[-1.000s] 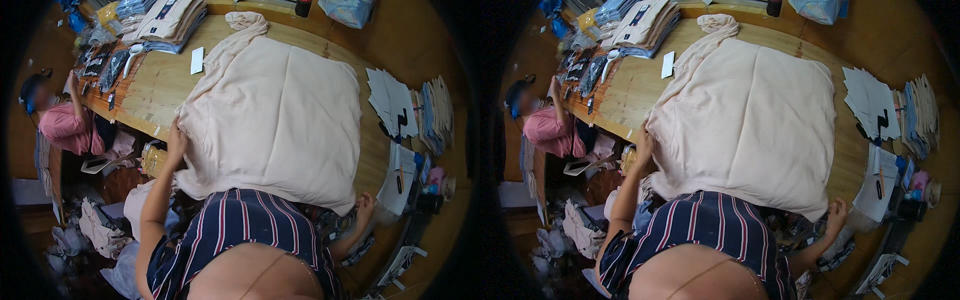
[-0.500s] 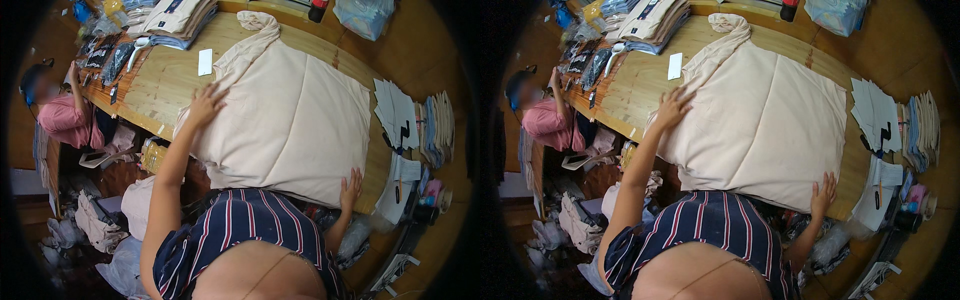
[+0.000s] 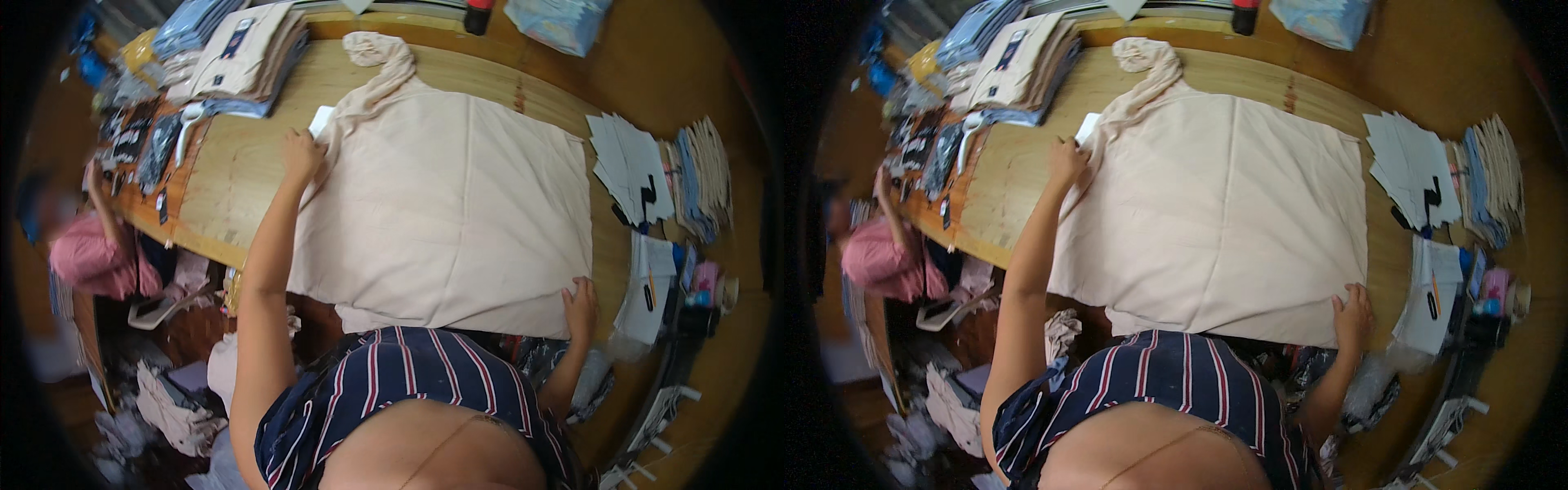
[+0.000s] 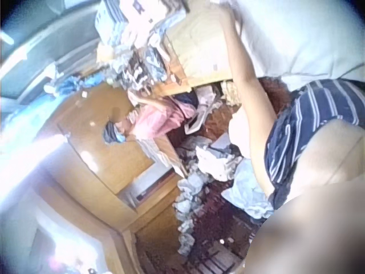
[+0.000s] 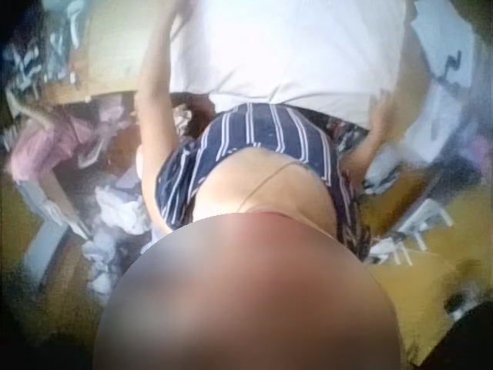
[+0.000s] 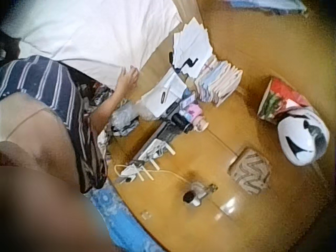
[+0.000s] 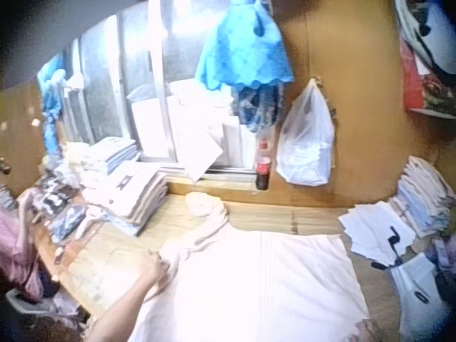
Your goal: The person folds a light-colored hoodie on a wooden table, smoothing it out and folding the sleeves and body into a compact rectangle. They then place a tag on top and set the folded item aside. The person repeats this process with a second hoodie and begins folding a light blue shirt.
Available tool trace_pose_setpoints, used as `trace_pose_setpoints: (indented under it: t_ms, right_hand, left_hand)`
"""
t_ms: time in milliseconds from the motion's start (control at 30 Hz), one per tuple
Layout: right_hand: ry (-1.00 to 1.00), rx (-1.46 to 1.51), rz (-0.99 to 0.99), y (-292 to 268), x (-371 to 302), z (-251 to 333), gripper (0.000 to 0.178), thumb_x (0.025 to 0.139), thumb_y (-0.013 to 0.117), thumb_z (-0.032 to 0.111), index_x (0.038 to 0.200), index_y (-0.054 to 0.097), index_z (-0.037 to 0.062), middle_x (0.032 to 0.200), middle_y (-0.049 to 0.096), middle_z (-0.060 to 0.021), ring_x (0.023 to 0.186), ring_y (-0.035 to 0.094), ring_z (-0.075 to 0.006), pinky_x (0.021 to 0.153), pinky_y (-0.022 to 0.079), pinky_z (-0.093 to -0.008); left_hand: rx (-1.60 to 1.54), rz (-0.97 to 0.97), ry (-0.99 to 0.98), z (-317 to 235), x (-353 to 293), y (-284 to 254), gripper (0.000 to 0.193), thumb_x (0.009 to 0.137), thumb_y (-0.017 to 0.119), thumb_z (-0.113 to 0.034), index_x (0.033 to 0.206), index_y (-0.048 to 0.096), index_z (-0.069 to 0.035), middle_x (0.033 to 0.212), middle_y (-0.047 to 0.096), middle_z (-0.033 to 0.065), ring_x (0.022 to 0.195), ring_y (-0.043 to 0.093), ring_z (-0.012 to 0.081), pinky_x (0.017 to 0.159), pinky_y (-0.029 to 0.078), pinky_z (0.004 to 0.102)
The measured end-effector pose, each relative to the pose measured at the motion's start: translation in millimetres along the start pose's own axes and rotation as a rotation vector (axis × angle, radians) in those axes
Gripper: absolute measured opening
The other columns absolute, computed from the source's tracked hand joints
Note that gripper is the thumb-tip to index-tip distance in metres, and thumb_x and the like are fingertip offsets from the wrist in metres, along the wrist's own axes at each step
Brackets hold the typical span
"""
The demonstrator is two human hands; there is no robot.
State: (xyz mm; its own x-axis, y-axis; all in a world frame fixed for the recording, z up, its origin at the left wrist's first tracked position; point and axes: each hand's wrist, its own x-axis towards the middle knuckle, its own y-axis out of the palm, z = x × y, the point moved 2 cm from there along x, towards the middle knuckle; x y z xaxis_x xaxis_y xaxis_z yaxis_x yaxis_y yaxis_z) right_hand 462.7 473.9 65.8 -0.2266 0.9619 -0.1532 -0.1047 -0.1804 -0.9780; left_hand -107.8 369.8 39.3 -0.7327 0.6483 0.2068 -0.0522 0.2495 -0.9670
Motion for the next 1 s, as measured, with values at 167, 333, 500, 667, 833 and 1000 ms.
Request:
trace_pose_setpoints:
  t_ms: [167, 333, 500, 667, 833, 1000]
  right_hand:
    - [0.084, -0.058, 0.056, -11, 14, 14, 0.025, 0.073, 0.056, 0.019, 0.094, 0.05, 0.0069, 0.1, 0.049, -0.0101, 0.095, 0.047, -0.0293, 0.079, 0.037, -0.0416]
    - [-0.238, 0.114, -0.385, -13, 98, 61, 0.031, 0.075, 0.054, 0.016, 0.103, 0.051, 0.0049, 0.114, 0.045, -0.0165, 0.104, 0.044, -0.0307, 0.085, 0.035, -0.0404]
    - [-0.246, 0.171, -0.345, 27, 196, 88, 0.043, 0.081, 0.046, 0.035, 0.121, 0.039, 0.0192, 0.133, 0.026, -0.0056, 0.121, 0.024, -0.0241, 0.096, 0.021, -0.0439]
    - [-0.11, -0.044, -0.241, 32, 230, 78, 0.05, 0.083, 0.032, 0.049, 0.127, 0.029, 0.0266, 0.137, 0.017, 0.0022, 0.126, 0.013, -0.0182, 0.1, 0.01, -0.0473]
    - [-0.06, -0.025, -0.131, 23, 238, 77, 0.05, 0.081, 0.036, 0.048, 0.126, 0.031, 0.0257, 0.137, 0.017, -0.0004, 0.126, 0.014, -0.0195, 0.099, 0.012, -0.0483]
    - [-0.023, 0.034, -0.316, 26, 244, 81, 0.049, 0.081, 0.037, 0.046, 0.124, 0.034, 0.0231, 0.136, 0.019, -0.0058, 0.125, 0.015, -0.0243, 0.098, 0.013, -0.0485]
  left_hand:
    - [-0.209, 0.238, -0.049, 4, 19, 16, 0.025, 0.076, 0.047, -0.02, 0.084, 0.051, 0.004, 0.091, 0.054, 0.0243, 0.082, 0.053, 0.0354, 0.068, 0.043, 0.0412]
    - [-1.296, 0.347, -0.471, 65, 59, 57, 0.03, 0.081, 0.043, -0.023, 0.09, 0.048, 0.005, 0.086, 0.055, 0.0153, 0.079, 0.053, 0.0214, 0.062, 0.044, 0.0365]
    - [-0.557, 0.484, -0.091, 17, 59, 17, 0.035, 0.071, 0.062, -0.017, 0.098, 0.047, 0.0, 0.077, 0.053, 0.0108, 0.065, 0.052, 0.0173, 0.052, 0.044, 0.0314]
    - [-0.609, 0.409, -0.295, 32, 58, -14, 0.038, 0.066, 0.065, -0.003, 0.1, 0.047, -0.003, 0.068, 0.051, 0.0063, 0.055, 0.051, 0.0179, 0.044, 0.041, 0.0319]
    - [-0.231, -0.423, 0.205, 44, 52, 6, 0.033, 0.071, 0.06, -0.008, 0.101, 0.047, -0.004, 0.08, 0.053, 0.0133, 0.072, 0.053, 0.0273, 0.062, 0.042, 0.0369]
    - [0.188, 0.207, 0.421, -42, -7, 19, 0.045, 0.083, 0.042, -0.033, 0.125, 0.034, -0.02, 0.135, 0.022, 0.006, 0.123, 0.022, 0.0251, 0.096, 0.019, 0.0466]
